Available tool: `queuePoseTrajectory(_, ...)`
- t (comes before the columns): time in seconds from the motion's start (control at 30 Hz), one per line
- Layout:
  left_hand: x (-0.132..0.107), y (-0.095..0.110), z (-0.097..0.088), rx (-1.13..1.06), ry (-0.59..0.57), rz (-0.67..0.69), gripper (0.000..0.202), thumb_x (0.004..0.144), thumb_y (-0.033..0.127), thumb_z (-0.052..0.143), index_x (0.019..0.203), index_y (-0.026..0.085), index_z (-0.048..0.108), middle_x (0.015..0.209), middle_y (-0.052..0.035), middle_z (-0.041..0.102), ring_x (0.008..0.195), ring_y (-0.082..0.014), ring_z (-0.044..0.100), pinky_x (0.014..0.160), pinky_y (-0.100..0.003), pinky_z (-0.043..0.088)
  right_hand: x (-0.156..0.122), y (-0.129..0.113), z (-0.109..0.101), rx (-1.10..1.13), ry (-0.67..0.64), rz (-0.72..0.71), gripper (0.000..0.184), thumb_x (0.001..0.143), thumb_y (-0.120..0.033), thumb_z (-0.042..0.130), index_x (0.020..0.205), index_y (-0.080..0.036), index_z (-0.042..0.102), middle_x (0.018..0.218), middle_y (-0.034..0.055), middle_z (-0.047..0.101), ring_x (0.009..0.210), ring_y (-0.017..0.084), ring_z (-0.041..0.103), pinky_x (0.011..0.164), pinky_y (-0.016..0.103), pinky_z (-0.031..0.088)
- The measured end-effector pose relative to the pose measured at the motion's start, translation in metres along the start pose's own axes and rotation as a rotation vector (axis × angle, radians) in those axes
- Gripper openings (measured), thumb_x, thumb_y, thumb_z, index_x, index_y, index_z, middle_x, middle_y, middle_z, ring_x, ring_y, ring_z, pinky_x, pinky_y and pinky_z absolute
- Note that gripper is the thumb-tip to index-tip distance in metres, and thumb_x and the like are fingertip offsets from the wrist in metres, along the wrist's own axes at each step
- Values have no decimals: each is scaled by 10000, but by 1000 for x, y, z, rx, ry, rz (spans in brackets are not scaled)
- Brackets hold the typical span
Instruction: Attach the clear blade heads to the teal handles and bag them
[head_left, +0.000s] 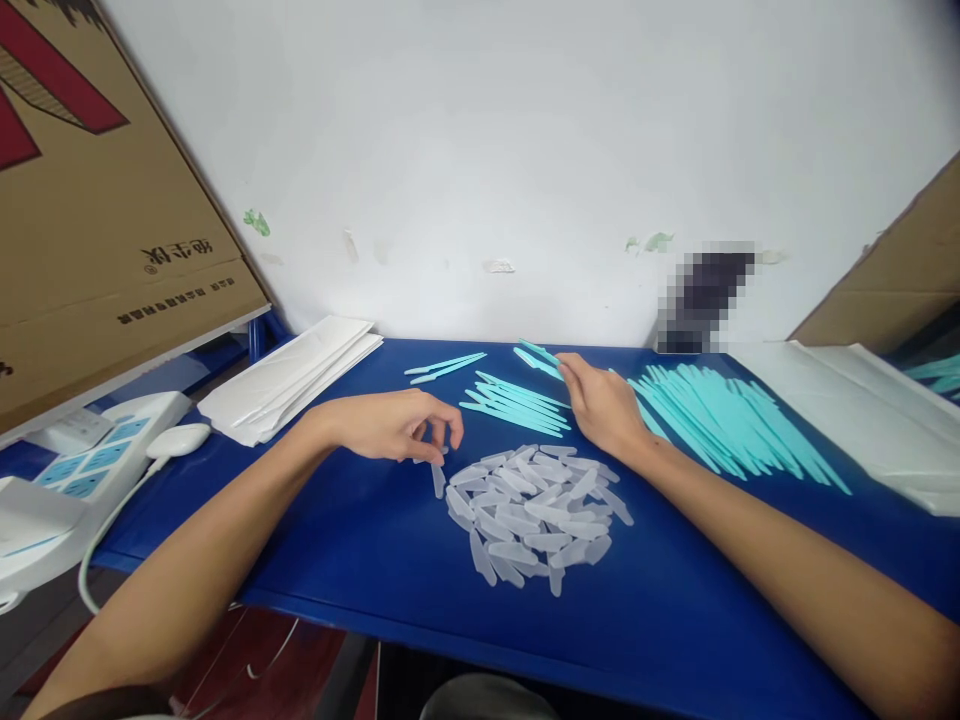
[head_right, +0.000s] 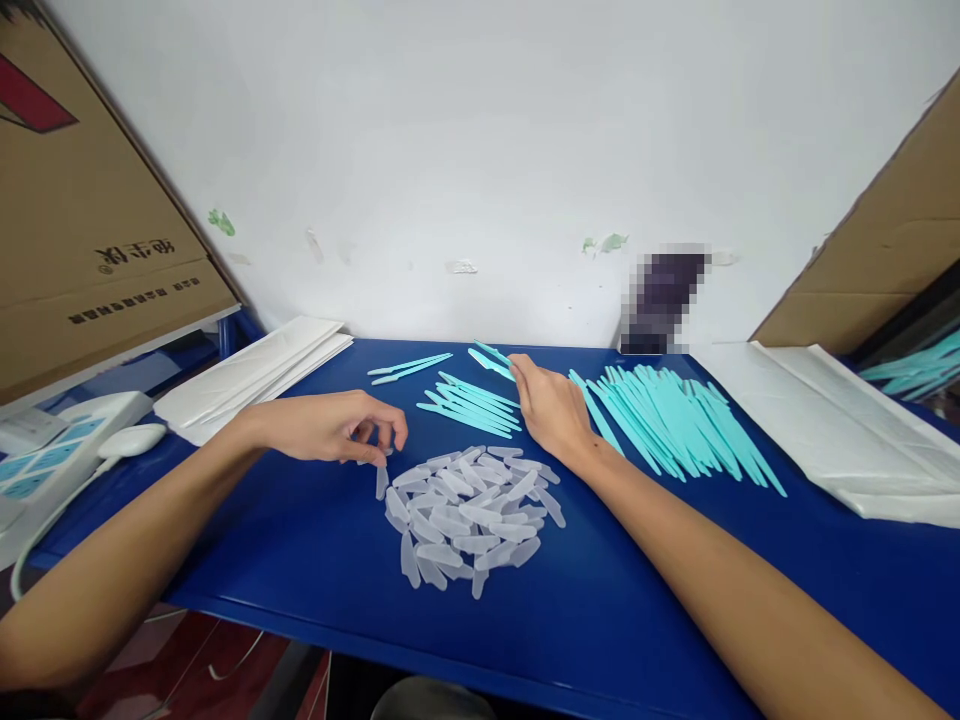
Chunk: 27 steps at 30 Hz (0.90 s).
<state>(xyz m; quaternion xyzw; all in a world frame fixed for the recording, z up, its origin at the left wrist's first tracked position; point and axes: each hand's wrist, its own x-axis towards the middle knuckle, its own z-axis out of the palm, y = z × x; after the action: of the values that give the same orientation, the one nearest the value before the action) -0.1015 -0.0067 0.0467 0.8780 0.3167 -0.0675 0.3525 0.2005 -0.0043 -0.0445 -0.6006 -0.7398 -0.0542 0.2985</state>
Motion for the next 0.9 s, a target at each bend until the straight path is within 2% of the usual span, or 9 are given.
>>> queuePoseTrajectory(0.07, -1, 3, 0, -19, 42, 7, 180, 903, 339, 641, 994, 187, 611, 849, -23, 710, 587, -109, 604, 552, -228, 435, 0, -1, -1, 23, 14, -23, 435, 1045, -372, 288, 1283, -235, 626, 901, 82, 745, 763, 255, 673, 611, 317, 361)
queuePoseTrajectory(0.2, -1, 2, -1, 15, 109, 57, 135, 914, 289, 628, 871, 167, 665, 803, -42, 720, 696, -139, 670, 601, -230, 476, 0, -2, -1, 33, 8, -27, 455, 1043, -364, 303, 1349, -255, 621, 946, 83, 730, 828, 250, 665, 661, 317, 400)
queuePoseTrajectory(0.33, -1, -2, -2, 122, 112, 85, 154, 909, 234, 621, 926, 191, 767, 977, -63, 739, 793, -147, 671, 692, -251, 501, 1, -1, 0, 36, -6, -22, 470, 1040, -352, 301, 1393, -258, 597, 924, 85, 734, 777, 254, 662, 650, 319, 395)
queuePoseTrajectory(0.47, -2, 0, -1, 251, 44, 20, 231, 823, 305, 748, 1033, 214, 780, 1023, -59, 714, 811, -161, 634, 679, -253, 470, 1, 0, -1, 24, 0, 18, 475, 1038, -336, 287, 1376, -230, 603, 802, 85, 733, 687, 267, 654, 612, 327, 359)
queuePoseTrajectory(0.53, -1, 2, 2, 271, 11, 1, 287, 779, 351, 797, 1034, 219, 781, 1010, -54, 703, 818, -166, 623, 665, -250, 453, 1, 0, -1, 30, 13, 4, 476, 1037, -331, 290, 1383, -233, 602, 858, 92, 739, 719, 263, 658, 621, 325, 364)
queuePoseTrajectory(0.6, 1, 5, 5, 270, -13, -2, 247, 784, 371, 796, 986, 228, 788, 975, -43, 692, 806, -162, 611, 645, -246, 435, 0, -1, -1, 29, 17, -11, 480, 1037, -334, 296, 1406, -249, 591, 903, 93, 731, 747, 252, 651, 633, 320, 374)
queuePoseTrajectory(0.7, 4, 6, 9, 258, -22, 11, 173, 811, 374, 772, 901, 227, 788, 906, -35, 674, 756, -152, 590, 618, -247, 412, 0, -3, -1, -2, 9, 15, 484, 1035, -359, 313, 1427, -276, 583, 864, 85, 696, 718, 234, 618, 620, 316, 369)
queuePoseTrajectory(0.8, 5, 1, 8, 257, 1, 22, 174, 823, 377, 757, 844, 205, 768, 851, -32, 670, 724, -147, 586, 613, -246, 407, -1, -4, -2, -10, 10, 36, 483, 1034, -379, 317, 1419, -290, 595, 864, 81, 685, 723, 227, 610, 607, 315, 363)
queuePoseTrajectory(0.9, 5, -11, 1, 279, 72, 9, 169, 841, 363, 729, 847, 195, 749, 808, -21, 691, 733, -146, 610, 648, -239, 422, -2, -3, -2, 52, 19, -20, 483, 1040, -375, 307, 1430, -279, 575, 952, 78, 708, 807, 232, 640, 651, 321, 396)
